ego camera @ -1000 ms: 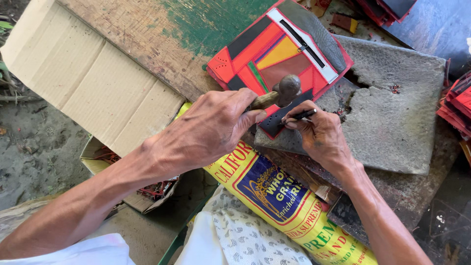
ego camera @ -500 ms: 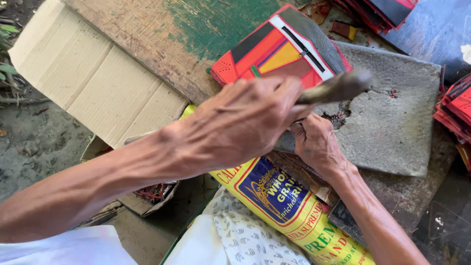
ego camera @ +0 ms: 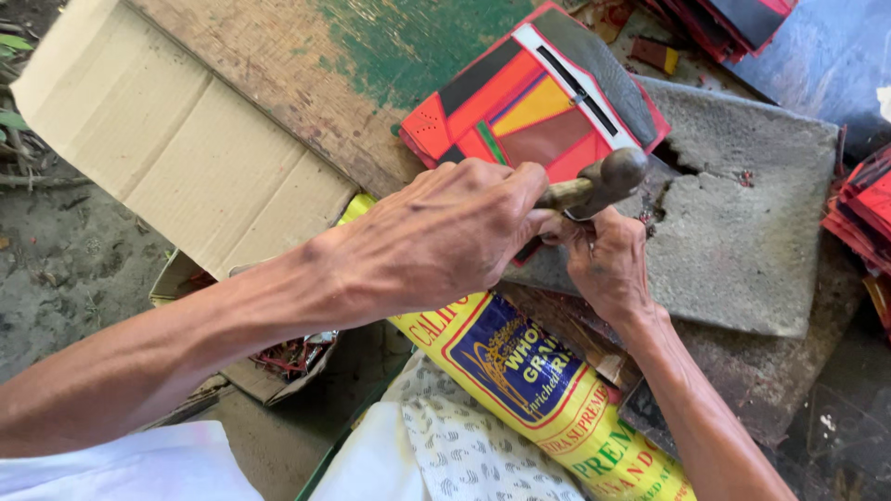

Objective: The person hammers tacks along the edge of a colorful fabric-covered pouch using a small hammer and a punch, working around the border on a stone slab. They reposition the pouch repeatedly, then place the finished pouch onto a stack of similar pouches on the bench.

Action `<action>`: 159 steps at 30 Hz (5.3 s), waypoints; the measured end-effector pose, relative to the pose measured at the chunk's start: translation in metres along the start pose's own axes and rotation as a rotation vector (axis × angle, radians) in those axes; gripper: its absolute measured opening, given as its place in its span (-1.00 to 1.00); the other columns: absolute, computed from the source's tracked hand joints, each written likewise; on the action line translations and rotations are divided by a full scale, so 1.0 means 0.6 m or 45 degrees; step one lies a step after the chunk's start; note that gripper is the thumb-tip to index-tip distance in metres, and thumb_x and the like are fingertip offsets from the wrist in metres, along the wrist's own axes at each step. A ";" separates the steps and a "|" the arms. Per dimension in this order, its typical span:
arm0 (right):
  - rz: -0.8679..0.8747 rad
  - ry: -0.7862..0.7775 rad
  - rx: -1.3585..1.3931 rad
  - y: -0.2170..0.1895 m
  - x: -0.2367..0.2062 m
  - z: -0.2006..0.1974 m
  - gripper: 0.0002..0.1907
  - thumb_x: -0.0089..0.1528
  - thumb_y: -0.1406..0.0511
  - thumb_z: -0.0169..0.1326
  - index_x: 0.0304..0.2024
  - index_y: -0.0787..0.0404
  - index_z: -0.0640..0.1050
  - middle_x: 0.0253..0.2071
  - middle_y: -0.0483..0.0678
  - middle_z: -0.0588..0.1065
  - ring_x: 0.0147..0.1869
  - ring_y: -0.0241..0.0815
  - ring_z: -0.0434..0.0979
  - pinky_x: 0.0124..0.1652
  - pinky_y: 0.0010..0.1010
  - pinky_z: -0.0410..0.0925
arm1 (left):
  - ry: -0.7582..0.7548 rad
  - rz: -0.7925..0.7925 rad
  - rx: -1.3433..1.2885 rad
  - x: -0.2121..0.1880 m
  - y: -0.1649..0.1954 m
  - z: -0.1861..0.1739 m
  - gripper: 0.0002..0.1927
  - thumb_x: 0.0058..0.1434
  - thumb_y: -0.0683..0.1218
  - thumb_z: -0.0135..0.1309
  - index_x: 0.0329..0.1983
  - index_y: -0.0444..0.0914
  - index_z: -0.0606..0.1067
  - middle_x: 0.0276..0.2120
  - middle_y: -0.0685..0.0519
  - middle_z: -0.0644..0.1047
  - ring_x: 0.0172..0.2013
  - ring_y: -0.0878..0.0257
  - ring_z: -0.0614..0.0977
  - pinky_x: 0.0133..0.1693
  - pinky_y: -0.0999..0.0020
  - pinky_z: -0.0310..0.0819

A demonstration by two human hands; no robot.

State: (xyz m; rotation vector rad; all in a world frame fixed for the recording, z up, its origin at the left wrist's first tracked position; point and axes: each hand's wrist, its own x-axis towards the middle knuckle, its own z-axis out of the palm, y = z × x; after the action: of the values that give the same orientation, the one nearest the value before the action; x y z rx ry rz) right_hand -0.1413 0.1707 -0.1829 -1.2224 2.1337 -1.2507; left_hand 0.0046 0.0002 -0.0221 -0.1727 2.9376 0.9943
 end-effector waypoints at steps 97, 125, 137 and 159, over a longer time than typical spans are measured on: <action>0.086 0.467 1.299 0.039 -0.010 0.029 -0.92 0.40 0.36 -0.17 -0.16 0.26 0.36 -0.30 0.04 0.50 -0.26 -0.16 0.59 -0.21 -0.31 0.57 | 0.668 -0.524 -1.470 -0.055 -0.175 0.236 -0.70 0.25 -0.19 0.18 0.04 -0.33 0.54 -0.10 0.06 0.57 -0.12 0.36 0.63 -0.06 0.43 0.56; 0.386 0.351 1.695 0.033 -0.147 -0.061 -0.79 0.29 0.41 0.17 -0.01 0.16 0.53 -0.41 -0.21 0.48 -0.58 -0.48 0.23 -0.61 -0.62 0.10 | 0.672 -0.154 -1.676 0.025 -0.008 0.291 -0.78 0.24 -0.36 0.23 -0.06 -0.38 0.54 -0.27 0.09 0.60 -0.26 0.40 0.63 -0.17 0.48 0.58; 0.098 0.975 0.718 0.075 -0.184 -0.438 -0.69 0.25 0.50 0.12 0.05 0.22 0.52 -0.23 -0.27 0.51 -0.37 -0.53 0.34 -0.42 -0.65 0.23 | 0.620 -0.070 -1.562 0.314 0.133 0.232 -0.73 0.14 -0.27 0.33 -0.07 -0.34 0.63 -0.35 0.13 0.55 -0.35 0.41 0.53 -0.29 0.50 0.46; 0.499 1.480 0.126 0.284 -0.206 -0.484 -0.68 0.50 0.25 -0.06 0.14 0.33 0.56 0.04 0.09 0.57 0.07 -0.14 0.59 0.08 -0.37 0.39 | 0.263 -0.049 -0.873 0.561 0.201 0.394 -0.35 0.18 -0.09 0.18 0.30 -0.41 0.31 0.09 -0.21 0.58 0.08 0.03 0.65 0.15 0.22 0.47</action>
State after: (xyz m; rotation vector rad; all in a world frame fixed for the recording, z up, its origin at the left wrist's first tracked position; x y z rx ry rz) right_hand -0.3534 0.4600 -0.1842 0.1253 2.7403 -2.1030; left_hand -0.3443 0.2073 -0.1601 -0.3616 2.6010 2.0399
